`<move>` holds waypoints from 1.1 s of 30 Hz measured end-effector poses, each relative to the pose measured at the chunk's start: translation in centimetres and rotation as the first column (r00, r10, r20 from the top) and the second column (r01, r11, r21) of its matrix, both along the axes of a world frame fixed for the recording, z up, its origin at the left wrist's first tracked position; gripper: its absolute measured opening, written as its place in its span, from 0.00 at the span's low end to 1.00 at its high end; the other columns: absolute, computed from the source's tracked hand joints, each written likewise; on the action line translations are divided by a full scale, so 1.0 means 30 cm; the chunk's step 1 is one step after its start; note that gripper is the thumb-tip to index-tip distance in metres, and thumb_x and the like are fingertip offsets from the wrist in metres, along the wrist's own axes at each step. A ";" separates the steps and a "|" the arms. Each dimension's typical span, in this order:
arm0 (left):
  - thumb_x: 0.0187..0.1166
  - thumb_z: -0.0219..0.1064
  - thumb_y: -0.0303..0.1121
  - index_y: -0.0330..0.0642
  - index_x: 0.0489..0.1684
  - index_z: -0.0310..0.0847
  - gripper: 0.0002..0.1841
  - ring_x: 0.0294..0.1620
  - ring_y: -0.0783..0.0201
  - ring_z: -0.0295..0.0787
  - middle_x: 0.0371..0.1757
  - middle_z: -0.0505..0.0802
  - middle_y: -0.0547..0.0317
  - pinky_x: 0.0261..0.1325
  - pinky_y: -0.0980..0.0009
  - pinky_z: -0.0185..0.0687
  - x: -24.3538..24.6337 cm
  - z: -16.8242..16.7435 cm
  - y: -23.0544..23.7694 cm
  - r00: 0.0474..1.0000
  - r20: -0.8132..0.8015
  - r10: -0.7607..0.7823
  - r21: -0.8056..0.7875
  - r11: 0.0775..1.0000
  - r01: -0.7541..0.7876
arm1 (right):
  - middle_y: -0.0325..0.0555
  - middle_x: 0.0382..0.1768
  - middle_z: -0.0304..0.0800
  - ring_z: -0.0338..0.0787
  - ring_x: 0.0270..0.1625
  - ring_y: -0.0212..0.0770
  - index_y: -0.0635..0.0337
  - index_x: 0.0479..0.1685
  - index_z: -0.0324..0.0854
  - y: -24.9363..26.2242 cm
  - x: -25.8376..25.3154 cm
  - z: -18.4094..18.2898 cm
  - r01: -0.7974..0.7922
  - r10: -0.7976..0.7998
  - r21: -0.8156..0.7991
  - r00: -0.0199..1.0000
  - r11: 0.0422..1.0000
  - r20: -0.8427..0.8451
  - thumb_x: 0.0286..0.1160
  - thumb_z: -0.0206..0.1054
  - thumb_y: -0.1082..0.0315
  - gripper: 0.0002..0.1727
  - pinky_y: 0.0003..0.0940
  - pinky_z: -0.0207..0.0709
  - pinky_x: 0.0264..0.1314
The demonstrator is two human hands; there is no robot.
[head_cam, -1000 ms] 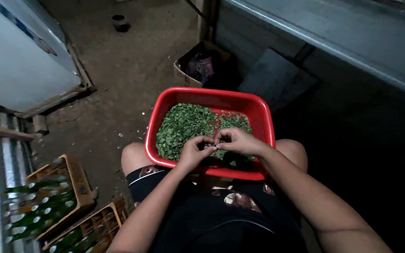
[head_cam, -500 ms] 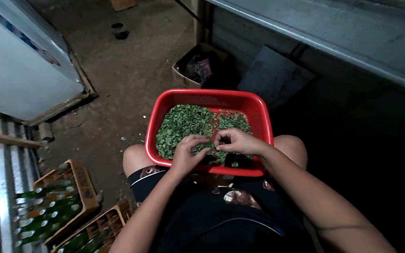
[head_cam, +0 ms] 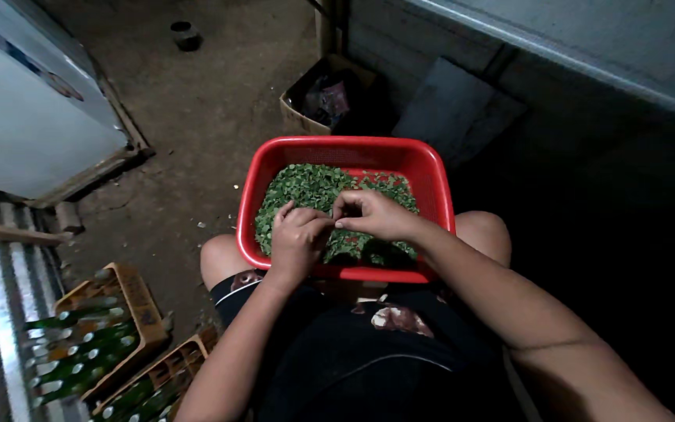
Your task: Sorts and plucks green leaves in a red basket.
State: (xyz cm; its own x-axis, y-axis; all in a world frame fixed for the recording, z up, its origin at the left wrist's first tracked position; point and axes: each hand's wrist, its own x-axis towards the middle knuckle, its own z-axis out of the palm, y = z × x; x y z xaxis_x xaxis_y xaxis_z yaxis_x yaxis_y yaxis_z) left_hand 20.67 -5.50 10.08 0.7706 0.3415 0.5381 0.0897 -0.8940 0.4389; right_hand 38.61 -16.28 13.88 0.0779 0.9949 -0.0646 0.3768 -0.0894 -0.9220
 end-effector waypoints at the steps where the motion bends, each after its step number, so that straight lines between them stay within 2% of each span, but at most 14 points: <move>1: 0.74 0.72 0.29 0.45 0.35 0.95 0.05 0.52 0.59 0.94 0.44 0.97 0.58 0.75 0.42 0.72 -0.004 -0.002 0.008 1.000 -0.016 0.001 0.029 1.000 -0.001 | 0.47 0.37 0.88 0.87 0.37 0.35 0.65 0.44 0.84 0.011 -0.007 0.004 -0.007 0.007 -0.006 1.000 1.000 0.018 0.75 0.71 0.77 0.04 0.32 0.83 0.45; 4: 0.74 0.71 0.31 0.45 0.35 0.95 0.05 0.51 0.58 0.94 0.44 0.97 0.58 0.73 0.42 0.73 -0.016 -0.017 0.031 0.999 -0.045 0.015 0.080 0.997 -0.012 | 0.47 0.36 0.88 0.87 0.36 0.37 0.64 0.43 0.84 0.044 -0.015 -0.032 -0.004 0.004 -0.007 0.998 1.000 0.061 0.73 0.70 0.77 0.04 0.36 0.83 0.43; 5: 0.74 0.71 0.31 0.44 0.36 0.95 0.05 0.51 0.57 0.94 0.44 0.97 0.57 0.72 0.41 0.74 -0.024 -0.018 0.043 0.998 -0.062 0.027 0.082 0.996 -0.022 | 0.48 0.38 0.89 0.88 0.38 0.39 0.63 0.45 0.85 0.060 -0.005 -0.058 -0.005 0.006 -0.014 0.992 1.000 0.123 0.74 0.70 0.75 0.05 0.40 0.83 0.45; 7: 0.76 0.70 0.31 0.41 0.41 0.94 0.07 0.53 0.52 0.94 0.46 0.96 0.52 0.72 0.38 0.75 -0.060 -0.006 0.081 0.990 -0.113 0.083 0.074 0.994 -0.075 | 0.53 0.44 0.92 0.92 0.49 0.50 0.63 0.48 0.89 0.089 0.020 -0.121 0.008 0.008 -0.047 0.941 0.999 0.337 0.77 0.70 0.71 0.07 0.54 0.84 0.57; 8: 0.77 0.70 0.31 0.39 0.43 0.94 0.08 0.55 0.49 0.94 0.48 0.96 0.49 0.73 0.37 0.74 -0.088 0.005 0.107 0.981 -0.142 0.132 0.057 0.991 -0.125 | 0.55 0.48 0.92 0.90 0.57 0.55 0.63 0.48 0.90 0.100 0.034 -0.163 0.009 0.027 -0.084 0.906 0.996 0.423 0.77 0.70 0.70 0.08 0.58 0.80 0.65; 11: 0.84 0.65 0.36 0.34 0.47 0.92 0.14 0.59 0.42 0.91 0.52 0.95 0.43 0.74 0.37 0.73 -0.206 0.025 0.216 0.923 -0.200 0.328 0.055 0.945 -0.323 | 0.58 0.57 0.88 0.84 0.67 0.60 0.61 0.51 0.91 0.119 0.059 -0.284 -0.023 0.159 -0.257 0.837 0.966 0.523 0.79 0.68 0.69 0.10 0.60 0.75 0.72; 15: 0.88 0.59 0.37 0.28 0.53 0.88 0.18 0.61 0.31 0.88 0.55 0.92 0.31 0.69 0.32 0.74 -0.412 0.017 0.354 0.757 -0.294 0.583 0.068 0.803 -0.592 | 0.60 0.57 0.87 0.84 0.65 0.60 0.61 0.50 0.92 0.124 0.049 -0.390 -0.086 0.244 -0.313 0.826 0.946 0.508 0.78 0.69 0.69 0.10 0.59 0.75 0.72; 18: 0.90 0.55 0.38 0.26 0.54 0.87 0.21 0.61 0.31 0.88 0.56 0.91 0.28 0.68 0.35 0.74 -0.560 -0.027 0.421 0.592 -0.338 0.732 0.071 0.647 -0.760 | 0.59 0.57 0.86 0.83 0.67 0.60 0.61 0.50 0.92 0.136 0.042 -0.427 -0.099 0.244 -0.299 0.832 0.949 0.499 0.77 0.69 0.69 0.10 0.57 0.74 0.72; 21: 0.93 0.52 0.40 0.27 0.59 0.85 0.23 0.65 0.33 0.86 0.59 0.90 0.27 0.72 0.36 0.72 -0.649 -0.058 0.432 0.452 -0.399 0.798 0.050 0.511 -0.858 | 0.57 0.57 0.87 0.84 0.66 0.58 0.59 0.48 0.92 0.143 0.038 -0.446 -0.089 0.219 -0.268 0.832 0.959 0.510 0.76 0.71 0.68 0.09 0.57 0.76 0.72; 22: 0.93 0.51 0.40 0.28 0.62 0.84 0.23 0.68 0.33 0.85 0.61 0.89 0.27 0.73 0.37 0.70 -0.663 -0.064 0.427 0.433 -0.413 0.801 0.041 0.491 -0.870 | 0.57 0.56 0.87 0.84 0.65 0.58 0.58 0.48 0.92 0.143 0.037 -0.448 -0.094 0.222 -0.264 0.830 0.960 0.511 0.75 0.71 0.69 0.08 0.57 0.76 0.72; 24: 0.93 0.52 0.41 0.30 0.67 0.82 0.23 0.70 0.35 0.84 0.64 0.88 0.29 0.75 0.38 0.70 -0.680 -0.083 0.421 0.452 -0.414 0.790 0.014 0.502 -0.865 | 0.57 0.54 0.87 0.83 0.65 0.58 0.58 0.46 0.93 0.143 0.038 -0.453 -0.110 0.239 -0.267 0.822 0.957 0.517 0.74 0.72 0.69 0.08 0.57 0.75 0.72; 28: 0.90 0.57 0.37 0.29 0.65 0.83 0.20 0.67 0.37 0.86 0.63 0.89 0.31 0.74 0.42 0.75 -0.648 -0.102 0.398 0.578 -0.379 0.723 -0.062 0.603 -0.795 | 0.57 0.55 0.87 0.82 0.66 0.59 0.59 0.46 0.92 0.141 0.041 -0.468 -0.141 0.270 -0.276 0.815 0.951 0.512 0.76 0.69 0.68 0.08 0.58 0.72 0.74; 31: 0.88 0.60 0.33 0.25 0.61 0.84 0.18 0.67 0.39 0.87 0.62 0.89 0.30 0.74 0.45 0.77 -0.554 -0.094 0.350 0.718 -0.293 0.631 -0.143 0.714 -0.686 | 0.59 0.54 0.87 0.83 0.65 0.60 0.63 0.44 0.92 0.132 0.046 -0.451 -0.144 0.244 -0.235 0.843 0.961 0.480 0.76 0.68 0.68 0.09 0.59 0.74 0.70; 33: 0.85 0.62 0.31 0.25 0.58 0.85 0.17 0.65 0.42 0.88 0.60 0.90 0.32 0.72 0.47 0.80 -0.466 -0.100 0.297 0.839 -0.219 0.497 -0.196 0.820 -0.537 | 0.59 0.54 0.87 0.83 0.65 0.60 0.64 0.43 0.92 0.124 0.047 -0.404 -0.128 0.223 -0.239 0.875 0.963 0.429 0.76 0.69 0.69 0.08 0.59 0.74 0.71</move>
